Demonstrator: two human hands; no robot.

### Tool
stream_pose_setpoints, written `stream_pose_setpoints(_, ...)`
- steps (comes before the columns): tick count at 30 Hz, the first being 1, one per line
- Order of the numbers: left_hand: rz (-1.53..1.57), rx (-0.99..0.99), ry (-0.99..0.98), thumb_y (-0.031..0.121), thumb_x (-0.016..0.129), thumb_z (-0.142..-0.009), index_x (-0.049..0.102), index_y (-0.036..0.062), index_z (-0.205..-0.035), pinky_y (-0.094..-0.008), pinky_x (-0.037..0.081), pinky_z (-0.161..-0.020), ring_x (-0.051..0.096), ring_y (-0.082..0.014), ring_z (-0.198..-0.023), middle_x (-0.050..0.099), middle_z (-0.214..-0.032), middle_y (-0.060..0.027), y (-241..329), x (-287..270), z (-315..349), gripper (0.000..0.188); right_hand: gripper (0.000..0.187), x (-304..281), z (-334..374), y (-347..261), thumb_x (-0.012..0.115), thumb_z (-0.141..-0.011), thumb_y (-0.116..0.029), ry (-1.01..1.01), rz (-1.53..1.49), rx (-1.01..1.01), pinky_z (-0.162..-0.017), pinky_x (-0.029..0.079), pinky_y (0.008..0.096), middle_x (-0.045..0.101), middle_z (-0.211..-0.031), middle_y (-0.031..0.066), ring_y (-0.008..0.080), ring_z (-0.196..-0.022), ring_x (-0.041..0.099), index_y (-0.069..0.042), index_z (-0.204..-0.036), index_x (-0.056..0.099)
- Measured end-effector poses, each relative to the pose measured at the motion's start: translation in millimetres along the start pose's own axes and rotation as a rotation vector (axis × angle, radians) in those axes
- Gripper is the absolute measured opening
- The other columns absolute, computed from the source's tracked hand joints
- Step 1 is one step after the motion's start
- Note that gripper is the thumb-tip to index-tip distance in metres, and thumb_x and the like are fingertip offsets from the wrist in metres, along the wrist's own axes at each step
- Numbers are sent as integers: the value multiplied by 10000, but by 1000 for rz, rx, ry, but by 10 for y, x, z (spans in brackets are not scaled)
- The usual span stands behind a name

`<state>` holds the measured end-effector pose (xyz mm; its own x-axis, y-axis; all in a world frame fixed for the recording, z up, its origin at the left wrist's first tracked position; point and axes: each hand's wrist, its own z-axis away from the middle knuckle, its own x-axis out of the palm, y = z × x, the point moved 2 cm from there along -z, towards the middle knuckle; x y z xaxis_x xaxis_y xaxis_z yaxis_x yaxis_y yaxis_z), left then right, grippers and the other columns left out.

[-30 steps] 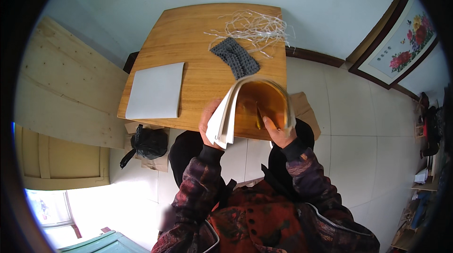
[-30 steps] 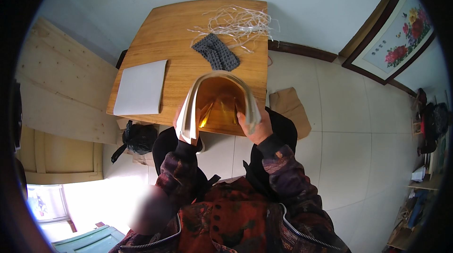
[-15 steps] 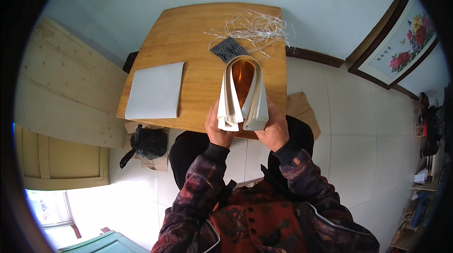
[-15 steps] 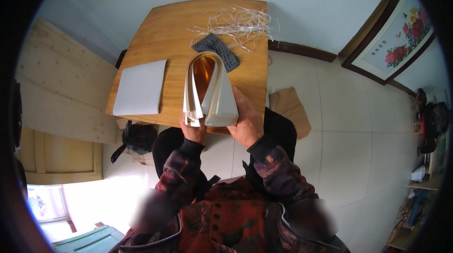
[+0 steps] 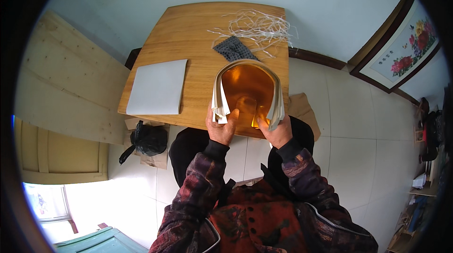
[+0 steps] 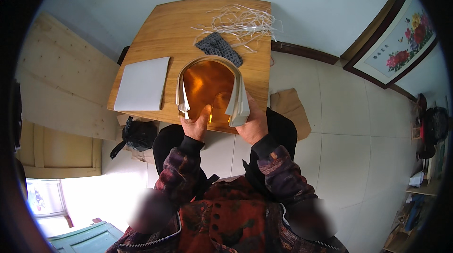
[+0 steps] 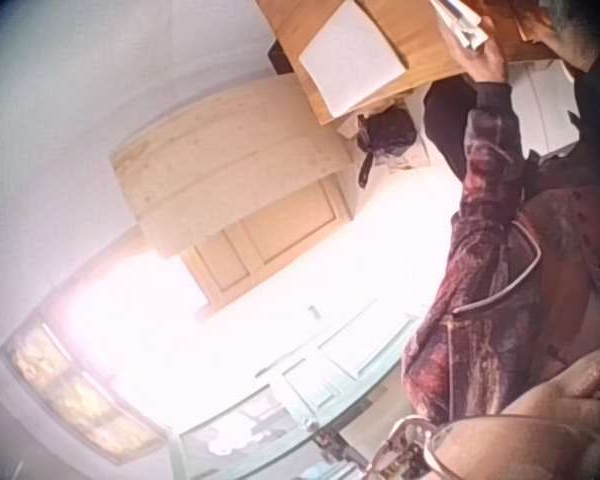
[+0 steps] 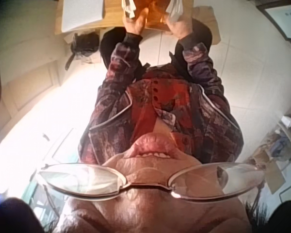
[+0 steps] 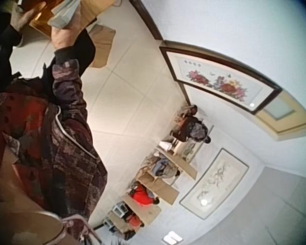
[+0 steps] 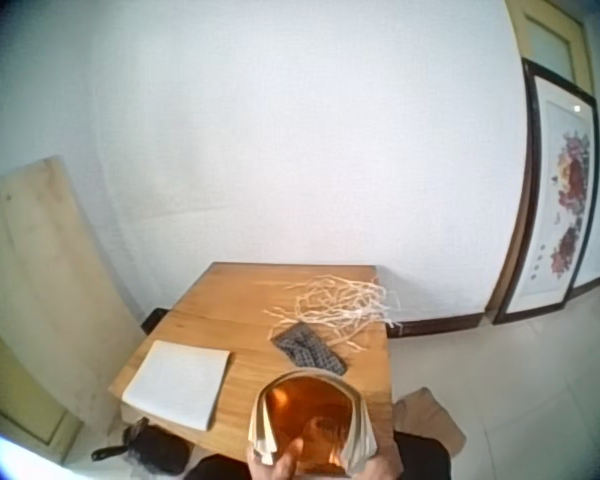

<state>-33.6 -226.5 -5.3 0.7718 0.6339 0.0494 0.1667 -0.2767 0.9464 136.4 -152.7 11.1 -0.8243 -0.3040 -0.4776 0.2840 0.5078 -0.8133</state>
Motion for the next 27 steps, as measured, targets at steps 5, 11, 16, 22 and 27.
stream_pose_setpoints(5, 18, -72, -36, 28, 710, -772, 532, -12, -1179, -243, 467, -759, 544, -101, -857, 587, -985, -27, -114, -44, -6, 447, 541, 5, 11, 90, 679, -787, -62, -8, -8, -27, -848, 508, 341, 599, -1163, 178, 321, -1036, 612, -33, -1295, 494)
stream_pose_setpoints(11, -77, -34, 34, -45, 607, -830, 538, -11, -1221, -248, 451, -876, 563, -116, -1005, 616, -1091, -61, -63, -34, -60, 399, 525, -18, -64, -128, 672, -809, -58, 85, -22, -36, -885, 494, 322, 593, -1212, 164, 308, -1094, 594, -67, -1304, 495)
stream_pose_setpoints(16, -159, 48, 38, -37, 640, -811, 535, -10, -1244, -269, 471, -877, 595, -143, -1017, 643, -1112, -84, 39, -107, -122, 446, 503, -192, -110, -258, 652, -826, -82, 49, 43, -114, -870, 507, 335, 592, -1225, 154, 319, -1097, 589, -90, -1305, 499)
stream_pose_setpoints(22, -184, 182, 30, 8, 647, -826, 543, -4, -1218, -292, 482, -865, 616, -189, -1014, 638, -1127, -123, 22, -60, -109, 406, 568, -122, -101, -158, 710, -764, -106, 12, 16, -71, -862, 506, 362, 599, -1179, 160, 341, -1047, 602, -62, -1289, 496)
stream_pose_setpoints(27, 166, -64, -41, 43, 706, -808, 516, -7, -1206, -249, 471, -792, 554, -103, -907, 602, -1010, -28, 41, -88, -59, 444, 657, -171, -60, -95, 769, -685, -101, -15, -31, -78, -879, 497, 364, 588, -1178, 169, 330, -1045, 594, -23, -1274, 489)
